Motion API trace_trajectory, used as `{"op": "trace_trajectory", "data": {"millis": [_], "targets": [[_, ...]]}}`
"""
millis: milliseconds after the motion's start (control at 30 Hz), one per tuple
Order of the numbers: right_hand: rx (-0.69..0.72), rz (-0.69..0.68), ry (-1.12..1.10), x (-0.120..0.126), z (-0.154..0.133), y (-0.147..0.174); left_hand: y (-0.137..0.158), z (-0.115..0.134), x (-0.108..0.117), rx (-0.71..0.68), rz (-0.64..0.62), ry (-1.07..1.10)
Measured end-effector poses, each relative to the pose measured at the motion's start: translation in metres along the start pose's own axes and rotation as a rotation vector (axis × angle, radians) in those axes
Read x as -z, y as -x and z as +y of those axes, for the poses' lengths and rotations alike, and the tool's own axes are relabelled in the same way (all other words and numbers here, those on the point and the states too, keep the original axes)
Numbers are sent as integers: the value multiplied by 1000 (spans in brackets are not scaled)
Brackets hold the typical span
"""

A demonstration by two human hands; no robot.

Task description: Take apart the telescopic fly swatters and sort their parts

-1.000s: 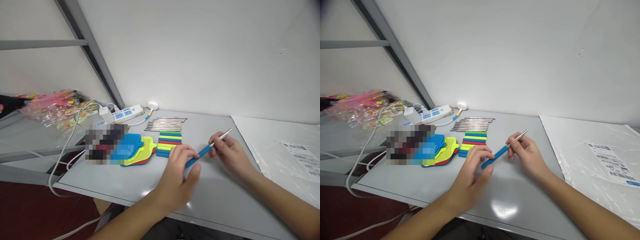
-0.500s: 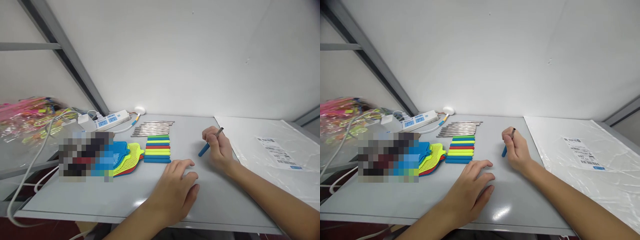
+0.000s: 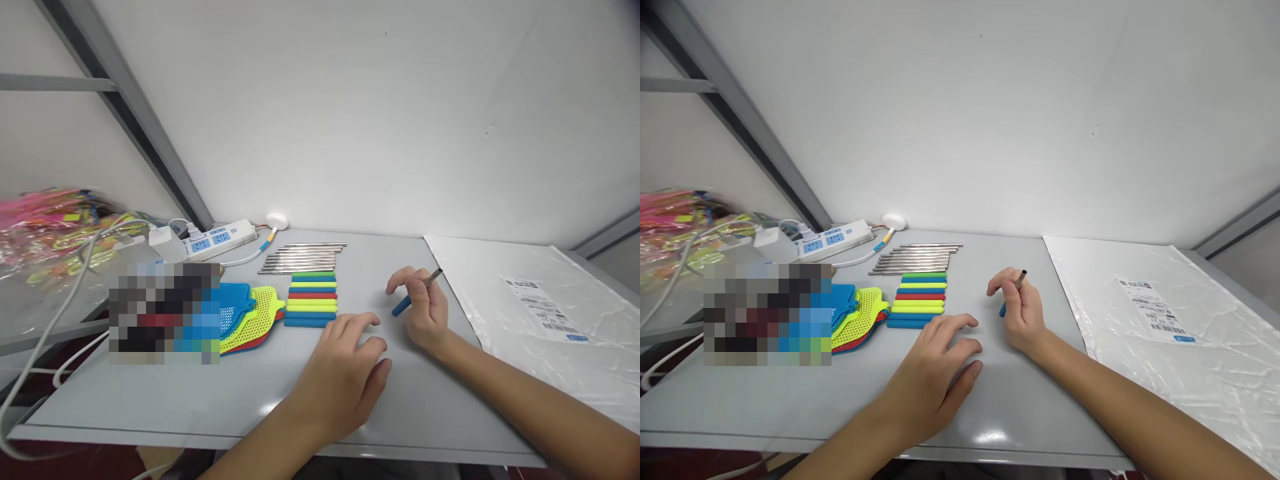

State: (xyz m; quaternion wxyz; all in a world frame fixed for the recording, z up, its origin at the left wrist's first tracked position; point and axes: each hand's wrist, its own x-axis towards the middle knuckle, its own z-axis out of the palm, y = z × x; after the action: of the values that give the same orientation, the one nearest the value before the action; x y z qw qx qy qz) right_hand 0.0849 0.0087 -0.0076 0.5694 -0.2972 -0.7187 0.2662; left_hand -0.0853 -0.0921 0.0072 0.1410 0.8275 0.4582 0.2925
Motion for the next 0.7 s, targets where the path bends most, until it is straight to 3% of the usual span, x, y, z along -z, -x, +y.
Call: {"op": "trace_trajectory", "data": {"millis": [167, 333, 433, 567, 700], "targets": [[15, -219, 31, 2, 8, 8, 3, 0, 0, -33, 48, -42], [-21, -89, -119, -2, 14, 15, 7, 1, -4, -61, 120, -56], [-150, -23, -160, -1, 10, 17, 7, 2, 1, -72, 187, -44], [-415, 27, 37, 5, 8, 12, 4, -16, 37, -124, 251, 1], [-508, -192, 315, 12, 18, 8, 23, -54, 91, 68, 480, -20]]}}
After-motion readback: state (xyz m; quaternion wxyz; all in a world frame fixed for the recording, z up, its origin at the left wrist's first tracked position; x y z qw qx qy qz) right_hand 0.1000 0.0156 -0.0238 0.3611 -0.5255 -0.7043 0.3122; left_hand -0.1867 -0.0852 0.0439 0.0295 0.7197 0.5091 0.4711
